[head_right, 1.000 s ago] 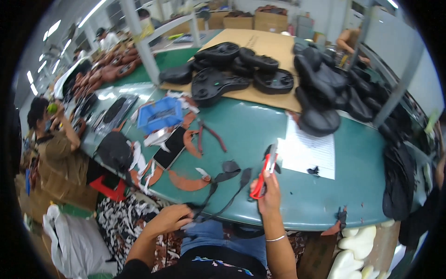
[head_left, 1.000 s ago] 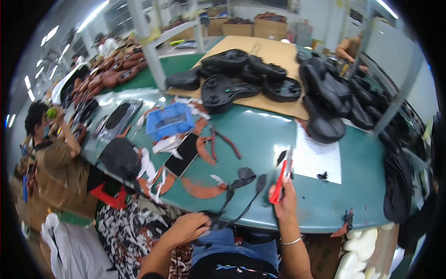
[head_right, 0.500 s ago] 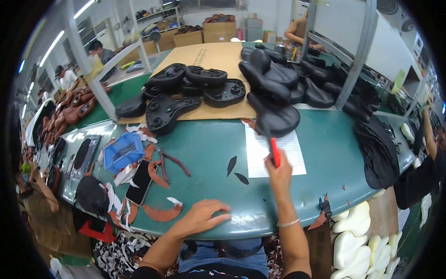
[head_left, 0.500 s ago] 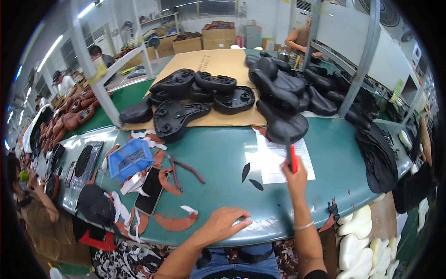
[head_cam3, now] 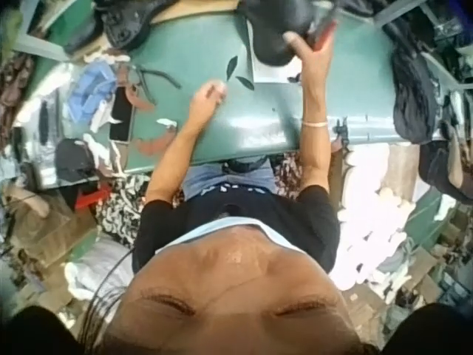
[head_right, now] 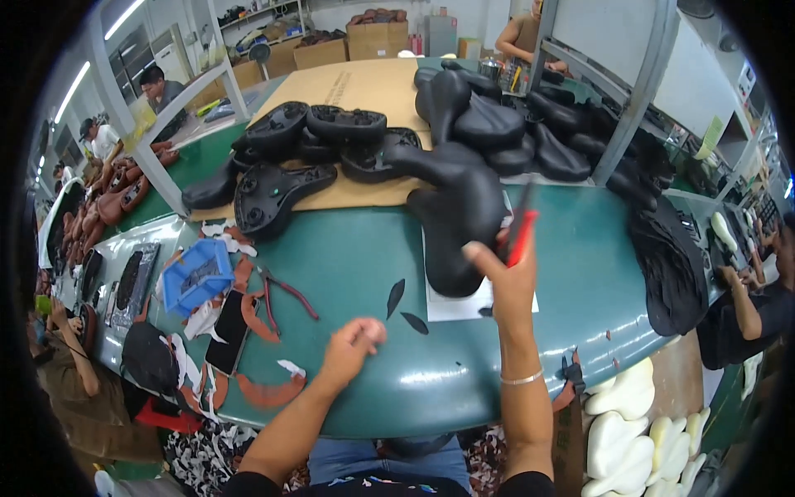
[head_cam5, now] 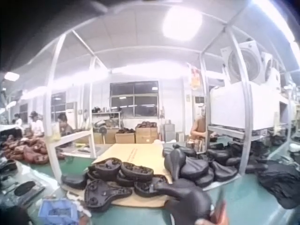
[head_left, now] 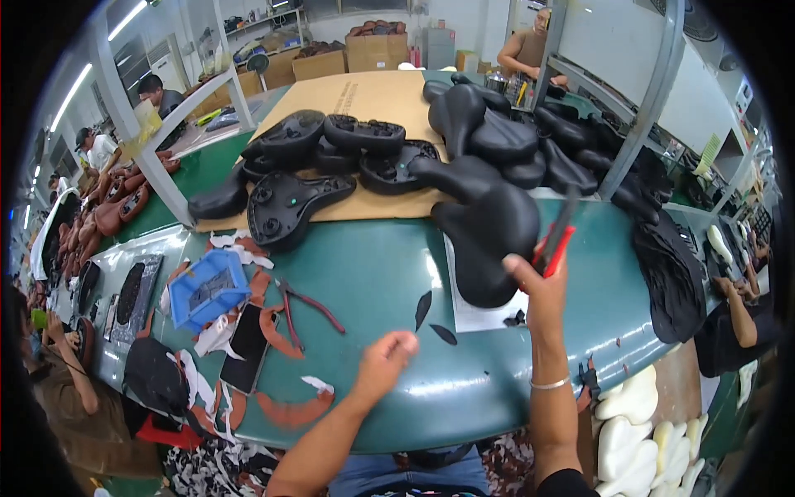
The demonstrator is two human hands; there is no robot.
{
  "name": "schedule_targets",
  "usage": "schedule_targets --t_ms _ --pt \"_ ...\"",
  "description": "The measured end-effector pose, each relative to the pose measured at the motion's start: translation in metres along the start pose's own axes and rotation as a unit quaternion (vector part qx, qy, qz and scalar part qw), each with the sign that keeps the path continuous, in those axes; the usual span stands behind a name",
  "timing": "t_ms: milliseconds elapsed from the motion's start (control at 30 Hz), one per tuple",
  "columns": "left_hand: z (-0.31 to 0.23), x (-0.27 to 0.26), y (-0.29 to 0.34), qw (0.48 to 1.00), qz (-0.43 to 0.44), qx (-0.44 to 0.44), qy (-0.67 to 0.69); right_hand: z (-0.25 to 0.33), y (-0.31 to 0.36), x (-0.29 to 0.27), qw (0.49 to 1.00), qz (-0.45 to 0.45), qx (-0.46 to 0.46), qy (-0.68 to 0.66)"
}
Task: Using a utility knife to manually trim excess leather and plastic material from the edges of bicycle seats on a production line.
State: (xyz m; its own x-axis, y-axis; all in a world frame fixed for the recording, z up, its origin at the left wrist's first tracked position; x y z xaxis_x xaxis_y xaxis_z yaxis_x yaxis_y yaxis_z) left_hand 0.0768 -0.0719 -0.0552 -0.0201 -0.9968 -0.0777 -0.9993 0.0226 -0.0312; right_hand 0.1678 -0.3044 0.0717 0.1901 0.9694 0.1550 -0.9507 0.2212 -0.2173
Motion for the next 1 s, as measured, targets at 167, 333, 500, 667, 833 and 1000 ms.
schedule_targets --t_ms 167,333,500,667,833,1000 --pt "-0.012 -0.027 -0.014 0.897 -0.006 -0.108 0.428 0.014 0.132 0.035 0.796 0.361 -0.288 0.391" --pt "-0.028 -0.044 0.022 0.954 0.006 -0.146 0.263 0.006 0.187 0.007 0.774 0.470 -0.218 0.364" --pt "-0.045 -0.065 0.061 0.988 -0.040 -0.115 0.097 -0.018 0.176 -0.054 0.947 0.074 0.257 0.176" --pt "-0.099 -0.027 0.054 0.971 -0.018 0.140 -0.193 -0.032 0.172 -0.039 0.943 0.091 0.288 0.139" --pt "-0.105 0.024 0.041 0.854 0.072 0.190 -0.480 -0.018 0.169 -0.028 0.929 0.147 0.283 0.189" --pt "-0.098 0.017 0.050 0.898 0.089 0.230 -0.364 -0.009 0.171 -0.045 0.932 0.210 0.181 0.235"
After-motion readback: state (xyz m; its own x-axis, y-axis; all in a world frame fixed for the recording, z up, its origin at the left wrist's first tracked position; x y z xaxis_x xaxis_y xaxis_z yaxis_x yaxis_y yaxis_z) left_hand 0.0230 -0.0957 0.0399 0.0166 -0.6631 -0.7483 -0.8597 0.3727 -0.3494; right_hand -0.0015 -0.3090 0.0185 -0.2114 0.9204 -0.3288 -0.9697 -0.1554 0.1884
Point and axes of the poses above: each hand's wrist, its own y-axis away from the middle knuckle, its own x-axis out of the palm, z = x × y, the point moved 3 cm from there along -y, towards the middle knuckle, and after that the axes turned 8 degrees about x, right-handed, at the moved point
